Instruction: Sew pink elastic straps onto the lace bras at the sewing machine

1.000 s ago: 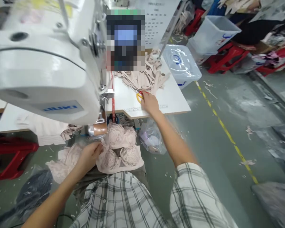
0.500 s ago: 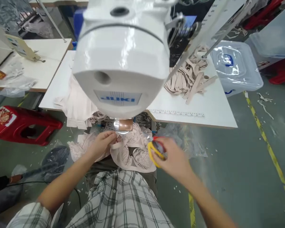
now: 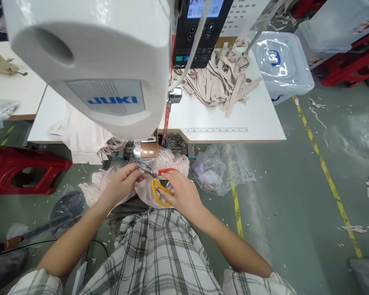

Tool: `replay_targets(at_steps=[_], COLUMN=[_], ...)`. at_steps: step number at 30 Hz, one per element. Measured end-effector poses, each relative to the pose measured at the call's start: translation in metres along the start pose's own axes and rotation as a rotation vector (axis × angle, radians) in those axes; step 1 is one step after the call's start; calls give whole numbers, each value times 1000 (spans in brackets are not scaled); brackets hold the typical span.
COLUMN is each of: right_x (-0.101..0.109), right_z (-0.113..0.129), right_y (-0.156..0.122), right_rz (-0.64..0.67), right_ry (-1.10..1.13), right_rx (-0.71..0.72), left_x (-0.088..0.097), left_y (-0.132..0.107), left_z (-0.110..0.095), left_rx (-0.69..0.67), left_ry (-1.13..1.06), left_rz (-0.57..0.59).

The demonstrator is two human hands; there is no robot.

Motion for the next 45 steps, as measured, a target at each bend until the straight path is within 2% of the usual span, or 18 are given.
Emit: replay_targets(at_steps=[3,7,11,16,22,29,33,37,39,41,43,45], right_x=[2,8,7,-5,-12,-6,10,40,65,92,111,120], right_z=[-6,-15,-9,-1,-9,-18,-29,-55,-76,-100,-122,-134], right_y=[-5,-18,-20,-7,2,-6,-18,-11,11,45,81,110], right_rz=[34,-9,-57,-27,-20,14,19,143,73,-77,-177,-173], right_ry=[91,178,175,199,276,279,259,138,-6,-161,-272,-343], right_rx=[-55,-179,-117,-113,-132,-200,-276,-419,-472,-463,-406,-303], left_x=[1,7,14,14,19,22,26,34,35,37,38,39], left_y=[2,2,1,5,6,10,11,8,7,7,10,13], left_z=[2,-3,-9,-15,-15,-13,-9,-7,-7,-8,-11,-12], left_rx=[-17,-58,-77,-113,-109,-98,-91,-232,-282,-291,-256,-201], left_ry=[8,29,95,193,245,216,159,407,538,563,528,490], left_rz=[6,10,-8,13,4,-2,-66,-175,-192,-159,-65,70])
Point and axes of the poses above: each hand's wrist, its own y-axis towards the middle knuckle, its own x-axis out of the back of the hand, z = x × y, the point moved 5 cm from there along y, towards the middle knuckle, and after that the axes turned 5 degrees about y, right-handed, at the moved point
